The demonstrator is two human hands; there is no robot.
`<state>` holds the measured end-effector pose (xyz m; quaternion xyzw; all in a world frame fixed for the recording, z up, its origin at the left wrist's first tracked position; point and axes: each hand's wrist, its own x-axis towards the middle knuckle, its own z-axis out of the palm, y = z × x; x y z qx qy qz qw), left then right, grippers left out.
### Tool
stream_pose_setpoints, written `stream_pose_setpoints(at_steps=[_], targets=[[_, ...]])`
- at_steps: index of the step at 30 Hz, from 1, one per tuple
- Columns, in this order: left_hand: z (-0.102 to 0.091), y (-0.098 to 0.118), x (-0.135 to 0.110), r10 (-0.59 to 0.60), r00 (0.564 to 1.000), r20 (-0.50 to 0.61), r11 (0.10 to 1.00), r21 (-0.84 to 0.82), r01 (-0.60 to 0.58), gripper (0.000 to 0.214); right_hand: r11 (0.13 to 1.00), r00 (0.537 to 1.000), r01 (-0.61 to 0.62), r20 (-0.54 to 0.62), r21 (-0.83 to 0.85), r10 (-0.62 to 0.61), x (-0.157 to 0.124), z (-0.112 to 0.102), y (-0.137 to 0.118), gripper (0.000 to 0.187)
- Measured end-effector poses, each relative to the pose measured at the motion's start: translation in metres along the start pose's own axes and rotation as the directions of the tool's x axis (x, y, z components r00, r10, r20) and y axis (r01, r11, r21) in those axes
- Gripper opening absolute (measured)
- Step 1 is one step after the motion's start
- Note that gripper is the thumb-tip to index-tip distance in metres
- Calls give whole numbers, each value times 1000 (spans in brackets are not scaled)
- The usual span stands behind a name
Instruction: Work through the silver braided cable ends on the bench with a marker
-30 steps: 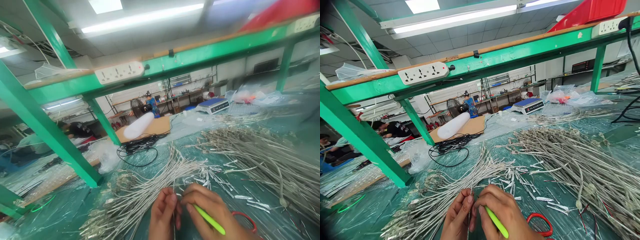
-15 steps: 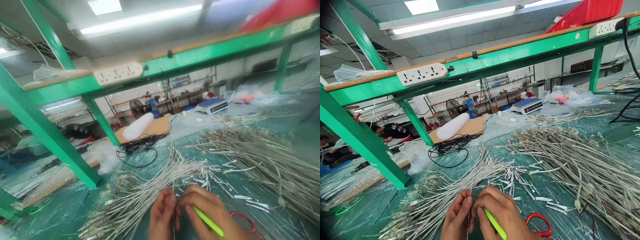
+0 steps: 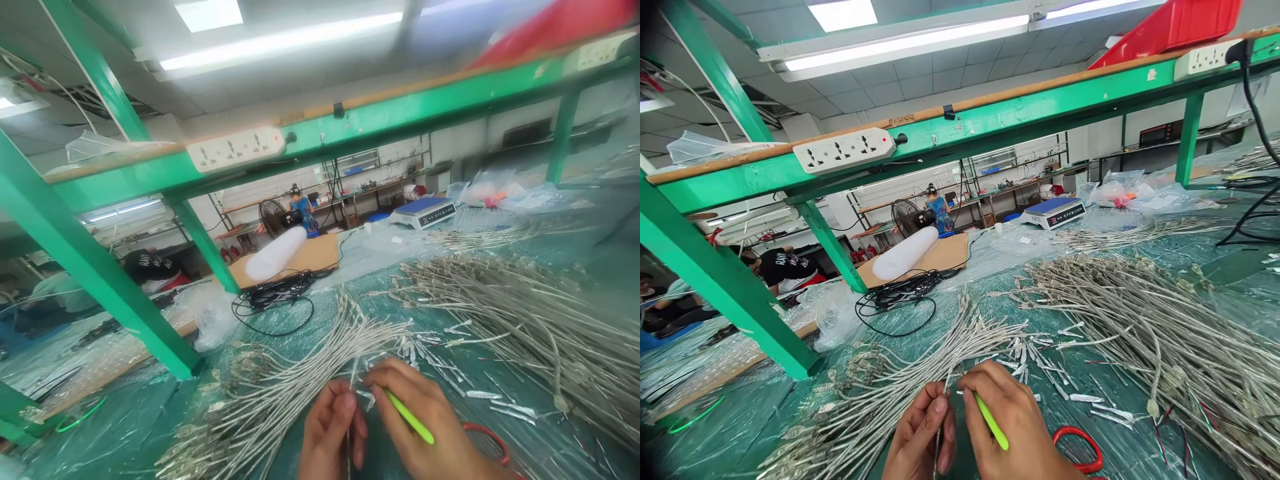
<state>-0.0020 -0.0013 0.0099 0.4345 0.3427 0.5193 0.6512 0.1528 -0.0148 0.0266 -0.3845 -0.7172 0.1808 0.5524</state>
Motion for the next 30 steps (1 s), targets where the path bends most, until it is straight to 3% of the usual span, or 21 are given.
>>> stream_pose_setpoints(at_steps=[4, 12, 18, 20, 22, 23, 25, 27, 30], targets=[[1, 0, 0, -40, 998, 53, 998, -46, 43, 20, 997, 996, -75, -41, -10, 75, 0, -1, 6, 18], [0, -2, 1, -55, 995, 84, 990, -127, 65, 18, 993, 990, -114, -78, 39, 117, 6, -3, 0, 17], [-7, 5, 3, -9, 998, 62, 986, -166, 19, 22, 993, 990, 85, 105, 83, -93, 5, -8, -3, 21], [-7, 9, 2, -9, 998, 56, 985, -170, 19, 22, 1000, 1000, 24, 4, 14, -24, 7, -11, 5, 20], [-5, 12, 1, -10, 999, 50, 985, -172, 19, 19, 994, 979, -100, -185, -44, 91, 9, -15, 12, 16], [-5, 13, 1, -7, 999, 48, 985, -172, 15, 18, 992, 970, -119, -218, -52, 105, 10, -17, 14, 16], [-4, 15, 1, -1, 999, 44, 986, -165, 9, 19, 996, 982, -76, -178, -37, 68, 10, -18, 12, 16], [-4, 15, 1, 5, 999, 44, 990, -143, 1, 24, 999, 997, 31, -68, -7, -32, 7, -15, 4, 21], [-5, 14, 1, 2, 999, 35, 995, -100, 1, 28, 987, 987, 162, 14, -6, -162, 2, -9, -11, 26]])
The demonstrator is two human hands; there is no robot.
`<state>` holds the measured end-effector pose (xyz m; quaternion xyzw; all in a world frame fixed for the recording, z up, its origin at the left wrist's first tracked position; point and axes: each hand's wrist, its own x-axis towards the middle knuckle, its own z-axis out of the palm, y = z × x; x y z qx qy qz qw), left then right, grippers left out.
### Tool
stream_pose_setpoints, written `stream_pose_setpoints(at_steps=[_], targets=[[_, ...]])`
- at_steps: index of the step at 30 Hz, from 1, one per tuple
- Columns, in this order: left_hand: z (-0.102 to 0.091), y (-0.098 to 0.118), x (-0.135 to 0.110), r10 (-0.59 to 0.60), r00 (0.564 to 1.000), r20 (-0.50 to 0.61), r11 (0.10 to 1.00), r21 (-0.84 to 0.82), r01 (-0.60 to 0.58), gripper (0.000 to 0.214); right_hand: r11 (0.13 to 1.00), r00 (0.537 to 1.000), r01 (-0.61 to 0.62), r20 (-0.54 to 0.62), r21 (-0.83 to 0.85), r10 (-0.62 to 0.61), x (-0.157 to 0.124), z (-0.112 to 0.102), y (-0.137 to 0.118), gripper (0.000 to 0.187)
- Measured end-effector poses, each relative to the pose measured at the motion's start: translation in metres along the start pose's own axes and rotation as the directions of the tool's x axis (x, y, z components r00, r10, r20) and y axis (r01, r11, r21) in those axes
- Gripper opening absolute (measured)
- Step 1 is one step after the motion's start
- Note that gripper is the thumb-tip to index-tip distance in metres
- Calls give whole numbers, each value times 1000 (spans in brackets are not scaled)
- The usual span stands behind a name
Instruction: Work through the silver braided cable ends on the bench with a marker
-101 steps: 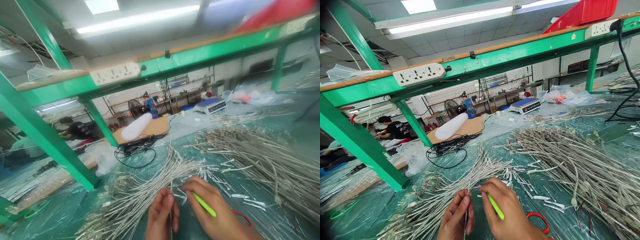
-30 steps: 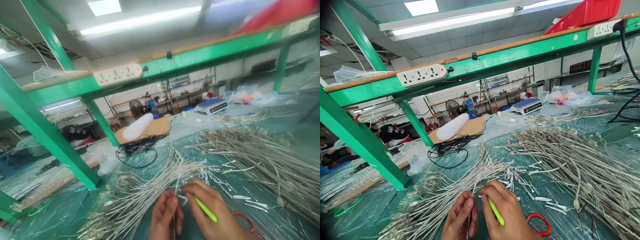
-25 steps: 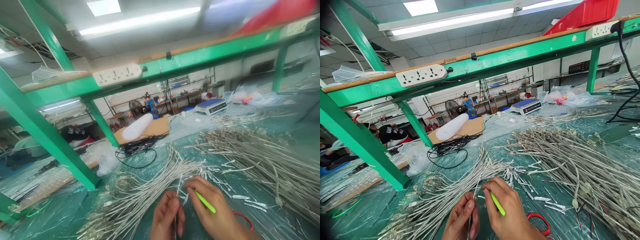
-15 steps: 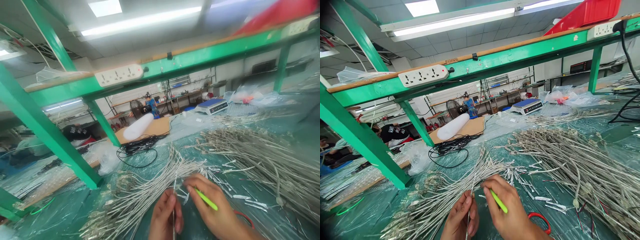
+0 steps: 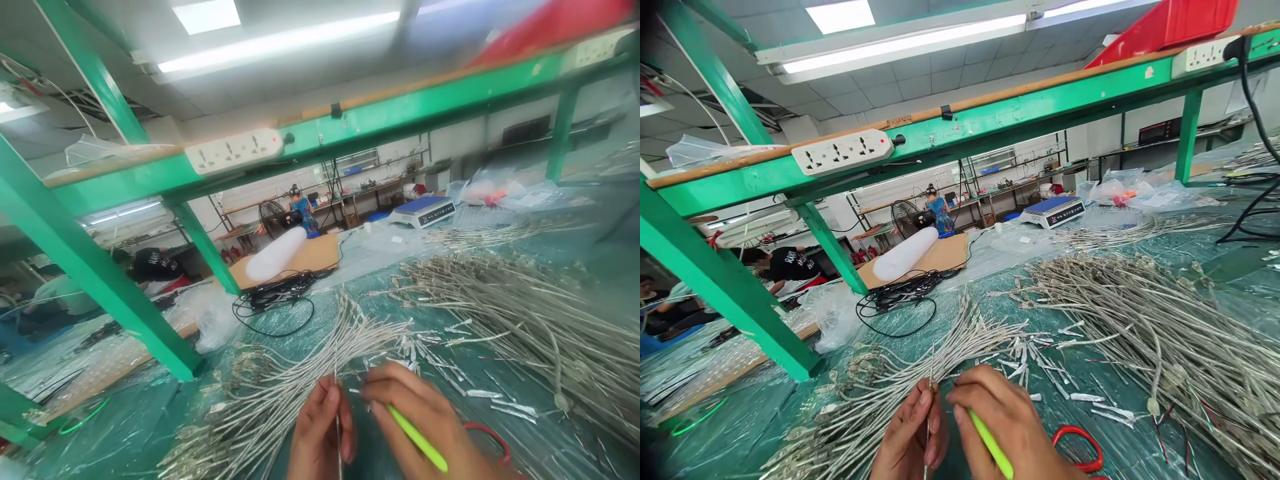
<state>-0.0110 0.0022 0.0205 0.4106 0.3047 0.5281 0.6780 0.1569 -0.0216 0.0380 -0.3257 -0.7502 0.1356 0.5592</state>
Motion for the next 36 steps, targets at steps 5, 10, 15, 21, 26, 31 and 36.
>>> stream_pose_setpoints(at_steps=[5, 10, 15, 21, 26, 31, 36], targets=[[1, -4, -1, -6, 999, -35, 999, 36, 7, 23, 1000, 999, -2, 38, -16, 2, -2, 4, -2, 24], [3, -5, -1, -13, 1000, -24, 1000, 17, 14, 21, 980, 976, -193, -113, -39, 187, 0, -2, 15, 19], [1, -4, 0, -18, 999, -28, 1000, 14, 19, 23, 984, 977, -180, -115, -16, 177, 1, -6, 11, 19], [-1, -5, 1, -14, 1000, -23, 1000, 18, 14, 26, 1000, 999, 5, 33, 20, -5, -3, -2, -5, 25], [1, -7, 1, -27, 999, -38, 999, 22, 28, 24, 998, 998, -58, 27, 9, 58, -2, 2, 1, 24], [3, -7, 0, -47, 998, -33, 998, 33, 48, 26, 983, 982, -182, -51, -31, 180, -4, 5, 13, 19], [5, -3, -1, -33, 999, 4, 999, 1, 33, 25, 951, 948, -281, -188, -127, 255, 1, -5, 30, 17]])
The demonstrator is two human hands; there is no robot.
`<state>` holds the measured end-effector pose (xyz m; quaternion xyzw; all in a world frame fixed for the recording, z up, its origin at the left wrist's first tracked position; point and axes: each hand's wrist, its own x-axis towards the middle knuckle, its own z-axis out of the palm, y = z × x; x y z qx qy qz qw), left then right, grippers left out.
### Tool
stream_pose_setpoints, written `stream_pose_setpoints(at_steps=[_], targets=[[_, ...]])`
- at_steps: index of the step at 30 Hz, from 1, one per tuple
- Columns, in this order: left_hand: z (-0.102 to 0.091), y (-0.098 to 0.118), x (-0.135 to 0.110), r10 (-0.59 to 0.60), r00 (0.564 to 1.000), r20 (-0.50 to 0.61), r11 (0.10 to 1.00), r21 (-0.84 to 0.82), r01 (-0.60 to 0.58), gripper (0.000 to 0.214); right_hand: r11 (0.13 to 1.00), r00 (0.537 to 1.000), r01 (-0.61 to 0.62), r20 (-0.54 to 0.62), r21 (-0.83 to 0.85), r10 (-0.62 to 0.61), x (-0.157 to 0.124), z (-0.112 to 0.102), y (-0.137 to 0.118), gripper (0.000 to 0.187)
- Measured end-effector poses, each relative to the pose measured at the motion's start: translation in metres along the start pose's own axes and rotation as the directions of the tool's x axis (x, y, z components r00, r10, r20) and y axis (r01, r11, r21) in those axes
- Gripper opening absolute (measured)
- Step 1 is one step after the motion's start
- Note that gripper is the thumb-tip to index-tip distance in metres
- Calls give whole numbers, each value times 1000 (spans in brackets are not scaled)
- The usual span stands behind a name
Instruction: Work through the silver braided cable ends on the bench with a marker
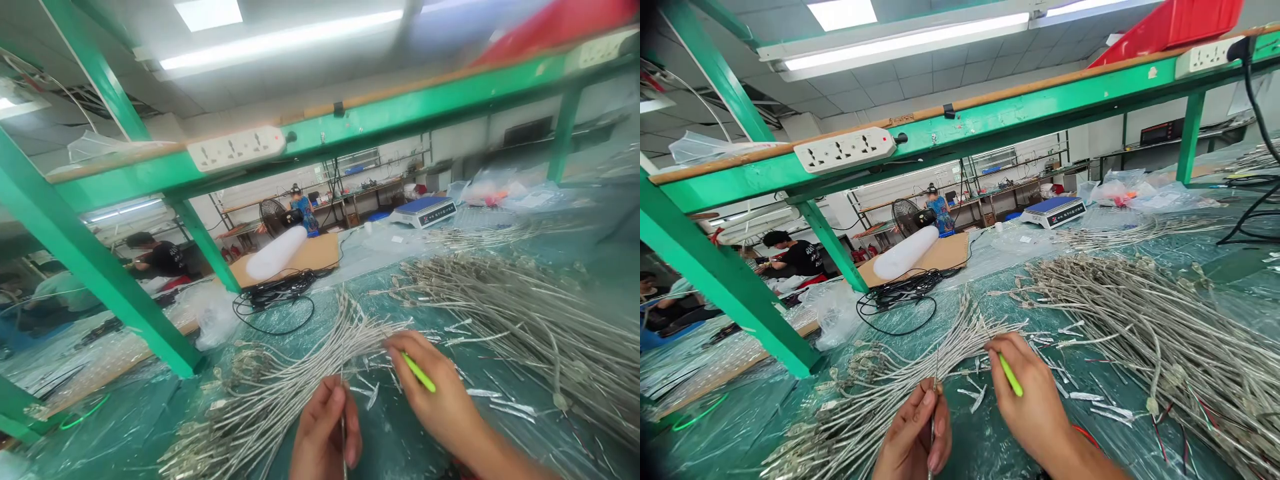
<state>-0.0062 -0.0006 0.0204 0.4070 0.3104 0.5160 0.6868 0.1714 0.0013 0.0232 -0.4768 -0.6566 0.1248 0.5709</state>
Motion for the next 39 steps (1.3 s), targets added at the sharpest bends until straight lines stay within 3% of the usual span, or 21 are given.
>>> stream_pose_setpoints(at_steps=[3, 8, 13, 18, 39], targets=[[0, 1, 0, 7, 1000, -9, 1000, -16, -8, 24, 999, 999, 34, -12, 43, -34, 2, -6, -4, 16], [-1, 1, 1, 13, 1000, -19, 999, -30, -13, 23, 972, 973, 190, 104, 135, -205, -12, -9, -30, 21], [-1, 0, 1, -13, 1000, 3, 1000, -11, 13, 28, 952, 938, 232, 215, 198, -273, -14, -6, -38, 24], [-2, -2, 0, -22, 1000, 6, 999, -31, 22, 27, 947, 924, 220, 261, 234, -279, -9, -4, -36, 25], [-5, -6, 1, -26, 999, 35, 999, -34, 27, 25, 938, 929, 201, 250, 282, -275, -12, -1, -34, 24]])
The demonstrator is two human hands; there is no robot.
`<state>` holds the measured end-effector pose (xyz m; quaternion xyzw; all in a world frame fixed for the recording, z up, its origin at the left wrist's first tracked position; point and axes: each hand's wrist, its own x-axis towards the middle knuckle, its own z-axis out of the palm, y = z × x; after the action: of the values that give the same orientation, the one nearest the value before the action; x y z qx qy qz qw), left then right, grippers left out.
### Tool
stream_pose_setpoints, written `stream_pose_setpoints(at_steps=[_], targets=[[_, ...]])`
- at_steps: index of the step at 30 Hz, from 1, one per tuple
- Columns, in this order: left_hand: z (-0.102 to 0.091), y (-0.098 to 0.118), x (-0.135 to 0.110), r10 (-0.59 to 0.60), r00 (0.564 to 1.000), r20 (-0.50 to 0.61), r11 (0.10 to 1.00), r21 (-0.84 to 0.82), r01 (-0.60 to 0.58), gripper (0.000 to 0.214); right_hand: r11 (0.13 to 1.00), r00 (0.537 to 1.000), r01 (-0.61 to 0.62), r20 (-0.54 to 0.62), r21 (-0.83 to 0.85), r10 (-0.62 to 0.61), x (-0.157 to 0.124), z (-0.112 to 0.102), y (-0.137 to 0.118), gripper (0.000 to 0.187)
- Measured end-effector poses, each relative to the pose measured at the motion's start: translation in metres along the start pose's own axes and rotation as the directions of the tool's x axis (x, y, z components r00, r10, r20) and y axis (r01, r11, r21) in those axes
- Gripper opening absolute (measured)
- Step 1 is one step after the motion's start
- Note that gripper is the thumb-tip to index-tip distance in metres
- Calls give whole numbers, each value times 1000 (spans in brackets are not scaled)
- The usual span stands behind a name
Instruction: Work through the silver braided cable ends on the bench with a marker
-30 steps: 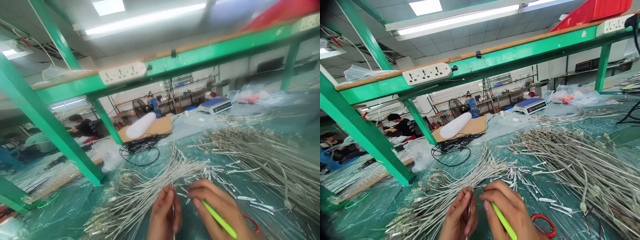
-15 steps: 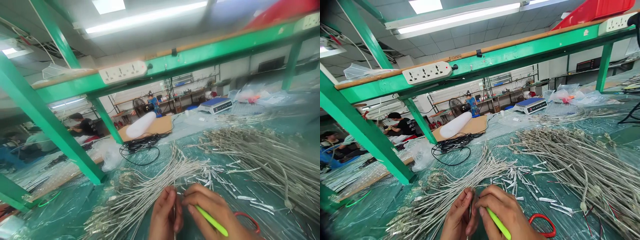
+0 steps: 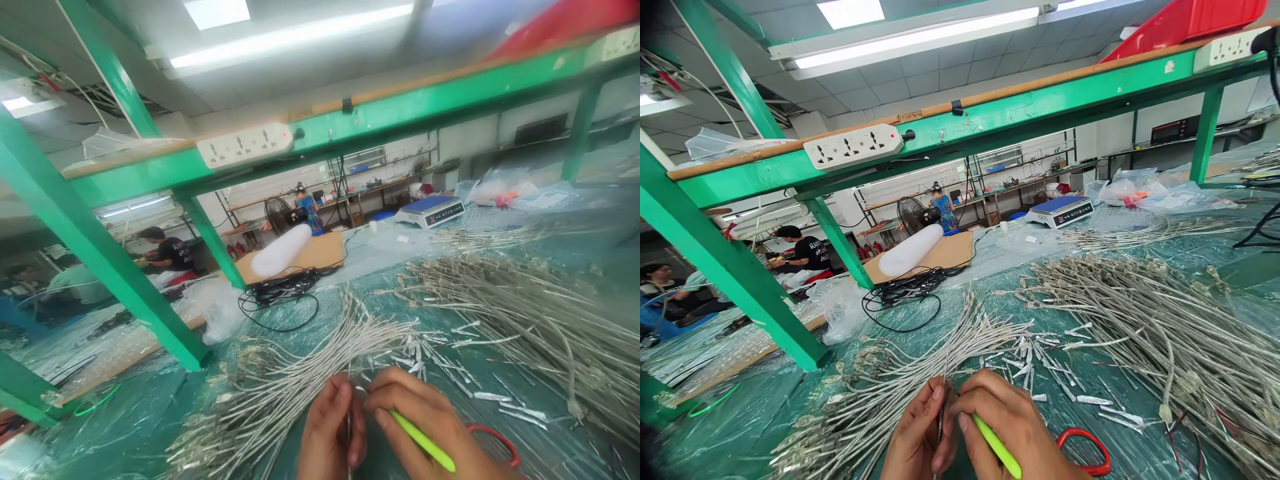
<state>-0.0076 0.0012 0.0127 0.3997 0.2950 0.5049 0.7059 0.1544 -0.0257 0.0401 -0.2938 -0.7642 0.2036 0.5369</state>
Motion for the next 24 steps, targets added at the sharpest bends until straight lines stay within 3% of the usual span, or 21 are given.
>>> stream_pose_setpoints(at_steps=[13, 22, 24], targets=[[7, 1, -2, -34, 999, -29, 999, -6, 34, 26, 1000, 999, -25, 23, 13, 25, -2, 0, 3, 22], [9, -4, -2, -70, 981, -179, 997, -51, 62, 29, 991, 991, 134, 23, 10, -134, -1, 6, 1, 22], [10, -1, -2, -56, 978, -201, 998, -36, 49, 28, 999, 996, 26, 86, -25, -24, 0, -1, -10, 24]])
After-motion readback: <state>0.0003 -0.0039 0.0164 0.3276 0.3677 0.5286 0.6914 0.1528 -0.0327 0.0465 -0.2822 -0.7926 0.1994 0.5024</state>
